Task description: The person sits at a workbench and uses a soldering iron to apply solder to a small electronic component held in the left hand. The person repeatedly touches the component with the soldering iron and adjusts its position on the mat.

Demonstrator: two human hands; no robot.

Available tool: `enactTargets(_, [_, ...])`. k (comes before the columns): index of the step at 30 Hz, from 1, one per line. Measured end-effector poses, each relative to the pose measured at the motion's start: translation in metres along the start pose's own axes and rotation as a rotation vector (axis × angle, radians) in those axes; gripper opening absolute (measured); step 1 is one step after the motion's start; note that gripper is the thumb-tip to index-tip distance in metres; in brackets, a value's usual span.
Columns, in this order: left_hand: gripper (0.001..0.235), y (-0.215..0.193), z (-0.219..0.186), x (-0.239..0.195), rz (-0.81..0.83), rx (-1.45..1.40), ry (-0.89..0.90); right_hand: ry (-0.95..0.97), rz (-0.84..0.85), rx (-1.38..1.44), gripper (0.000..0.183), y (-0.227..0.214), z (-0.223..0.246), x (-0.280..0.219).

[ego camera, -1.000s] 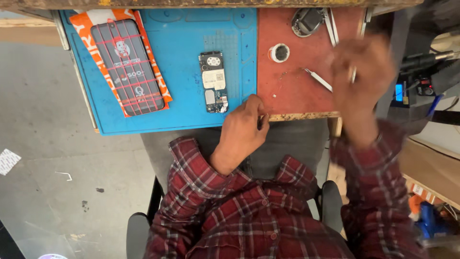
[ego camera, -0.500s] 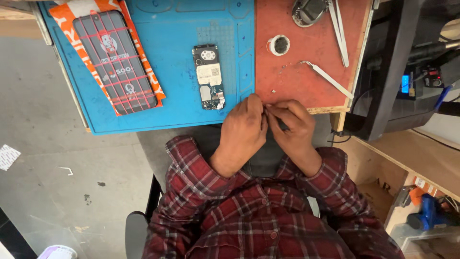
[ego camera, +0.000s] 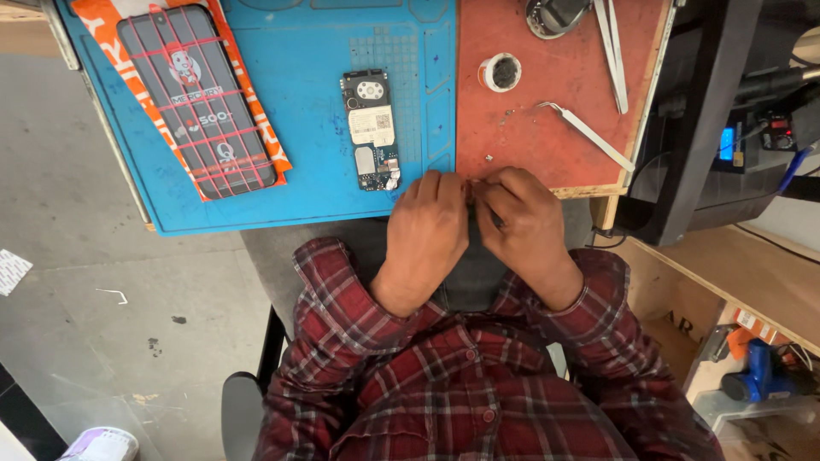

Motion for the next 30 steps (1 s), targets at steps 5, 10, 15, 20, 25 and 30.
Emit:
enactTargets(5, [0.012,-0.001,0.004,0.000,-0.004,0.033,-0.005,-0.008,0.010,-0.011,0.011,-0.001,0.002,0.002])
enactTargets(10, [0.013,-0.003,0.006,-0.001,0.007,0.002,-0.013,0.007,-0.001,0.015,0.011,0.000,0.000,0.000])
enactTargets(15, [0.013,-0.004,0.008,-0.001,0.008,0.036,0.003,0.036,-0.009,0.038,0.013,0.001,-0.002,0.000])
enactTargets(20, [0.005,0.001,0.011,0.002,-0.003,0.024,0.072,-0.005,0.067,-0.026,0.012,0.002,0.000,0.002])
enactTargets(25, [0.009,0.004,0.016,0.010,-0.005,-0.006,0.115,-0.005,0.137,-0.029,0.009,0.002,0.002,0.011])
enactTargets(30, [0.012,0.006,0.018,0.014,-0.017,-0.036,0.125,-0.010,0.172,-0.057,0.010,0.004,0.003,0.014])
Point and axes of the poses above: each hand's wrist, its own x-axis towards the middle knuckle, its own y-axis out of the palm, z = x × y, the point moved 6 cm from there along x, towards the middle knuckle, and after that the axes turned 2 degrees about -z, right-handed, at the moved point
